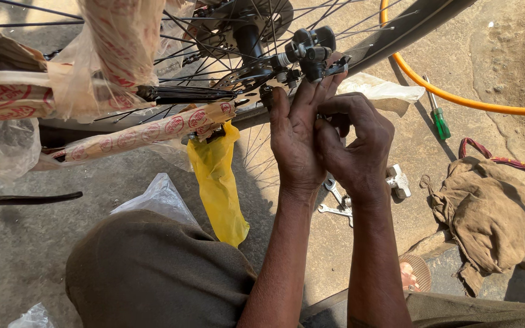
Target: The person sits on the ground beside a bicycle and works on the rear wheel hub and derailleur, using a hex key to loosen bolts, removing and handling small nuts and washers by hand, and threading them back onto the derailleur mounting point.
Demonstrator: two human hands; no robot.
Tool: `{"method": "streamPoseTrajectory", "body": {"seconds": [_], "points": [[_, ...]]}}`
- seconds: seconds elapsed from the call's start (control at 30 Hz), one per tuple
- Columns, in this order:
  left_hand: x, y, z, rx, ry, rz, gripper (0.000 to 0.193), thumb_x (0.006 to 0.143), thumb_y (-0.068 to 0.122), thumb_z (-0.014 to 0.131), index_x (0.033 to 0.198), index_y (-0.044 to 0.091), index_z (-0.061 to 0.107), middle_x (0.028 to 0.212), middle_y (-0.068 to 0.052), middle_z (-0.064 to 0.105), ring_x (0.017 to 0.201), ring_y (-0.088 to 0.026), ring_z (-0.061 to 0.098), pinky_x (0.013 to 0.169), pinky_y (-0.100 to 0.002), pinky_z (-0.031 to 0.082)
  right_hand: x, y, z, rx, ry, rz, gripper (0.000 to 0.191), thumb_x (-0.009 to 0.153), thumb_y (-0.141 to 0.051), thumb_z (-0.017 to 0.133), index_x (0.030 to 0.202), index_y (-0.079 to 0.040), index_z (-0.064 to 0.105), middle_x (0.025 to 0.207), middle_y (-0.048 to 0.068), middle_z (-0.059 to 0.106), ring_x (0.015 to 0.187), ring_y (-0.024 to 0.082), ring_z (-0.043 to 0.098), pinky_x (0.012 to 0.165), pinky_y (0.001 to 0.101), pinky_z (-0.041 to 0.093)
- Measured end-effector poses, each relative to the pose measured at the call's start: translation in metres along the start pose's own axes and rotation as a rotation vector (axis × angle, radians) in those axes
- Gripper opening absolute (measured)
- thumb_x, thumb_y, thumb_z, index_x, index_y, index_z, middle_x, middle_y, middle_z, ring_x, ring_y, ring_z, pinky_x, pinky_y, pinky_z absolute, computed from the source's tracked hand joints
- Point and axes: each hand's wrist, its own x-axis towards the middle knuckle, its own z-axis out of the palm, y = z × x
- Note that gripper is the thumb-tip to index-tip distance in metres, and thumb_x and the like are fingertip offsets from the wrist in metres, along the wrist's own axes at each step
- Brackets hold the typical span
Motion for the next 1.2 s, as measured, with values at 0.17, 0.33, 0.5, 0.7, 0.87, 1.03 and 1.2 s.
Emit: {"method": "streamPoseTrajectory", "body": {"seconds": [0.17,0.33,0.5,0.7,0.87,1.03,1.2], "points": [[0.004,-0.006,0.0,-0.095,0.025,-0.003,0.081,0.111,0.06,0.017,0.162,-0.001,0.032,0.166,-0.023,0.036,0.16,-0.033,0.03,0.133,-0.045,0.026,-0.004,0.004,0.007,-0.03,0.051,0.023,0.016,0.093,0.01,0.064,0.102,-0.003,0.067,0.094,0.006,0.071,0.081,0.01,0.072,0.071,0.0253,0.059],[0.007,-0.006,-0.002,-0.068,0.076,0.009,0.079,0.111,0.058,0.018,0.158,-0.002,0.038,0.162,-0.023,0.041,0.157,-0.034,0.034,0.13,-0.045,0.029,-0.002,0.007,0.011,0.035,0.078,0.077,0.015,0.095,0.009,0.063,0.105,-0.001,0.069,0.096,0.007,0.072,0.083,0.011,0.072,0.073,0.0264,0.061],[0.011,-0.007,-0.008,0.122,0.085,0.04,0.072,0.11,0.049,0.023,0.158,-0.003,0.041,0.159,-0.023,0.048,0.151,-0.034,0.043,0.109,-0.039,0.042,-0.003,0.01,0.01,0.584,0.194,0.434,0.018,0.094,0.004,0.061,0.109,0.003,0.071,0.088,0.008,0.07,0.067,0.01,0.061,0.057,0.025,0.051],[0.019,-0.01,-0.012,0.316,0.131,0.072,0.063,0.11,0.043,0.034,0.149,-0.004,0.049,0.141,-0.025,0.062,0.138,-0.031,0.058,0.117,-0.044,0.046,0.001,0.02,0.0,1.306,0.327,0.652,0.019,0.099,0.003,0.057,0.114,0.011,0.064,0.095,0.015,0.066,0.08,0.015,0.059,0.062,0.0255,0.048],[0.018,-0.018,-0.012,0.292,0.229,0.121,0.046,0.109,0.035,0.058,0.129,-0.006,0.066,0.116,-0.021,0.072,0.113,-0.027,0.069,0.107,-0.038,0.055,0.004,0.028,0.008,1.486,0.331,0.643,0.021,0.104,0.001,0.056,0.123,0.009,0.059,0.106,0.017,0.064,0.091,0.019,0.061,0.067,0.0261,0.05],[0.02,-0.028,-0.012,0.019,0.314,0.171,0.033,0.103,0.029,0.073,0.116,-0.001,0.071,0.106,-0.012,0.07,0.104,-0.02,0.067,0.099,-0.034,0.055,0.012,0.03,0.007,1.374,0.263,0.644,0.019,0.101,0.002,0.058,0.118,0.011,0.062,0.101,0.017,0.067,0.085,0.017,0.064,0.061,0.0238,0.05],[0.025,-0.026,-0.015,-0.114,0.368,0.144,0.03,0.095,0.021,0.078,0.116,0.002,0.07,0.11,-0.008,0.068,0.106,-0.019,0.068,0.099,-0.032,0.055,0.019,0.022,0.006,1.183,0.277,0.7,0.015,0.094,0.003,0.062,0.106,0.011,0.067,0.088,0.014,0.069,0.073,0.015,0.066,0.052,0.0225,0.049]]}}
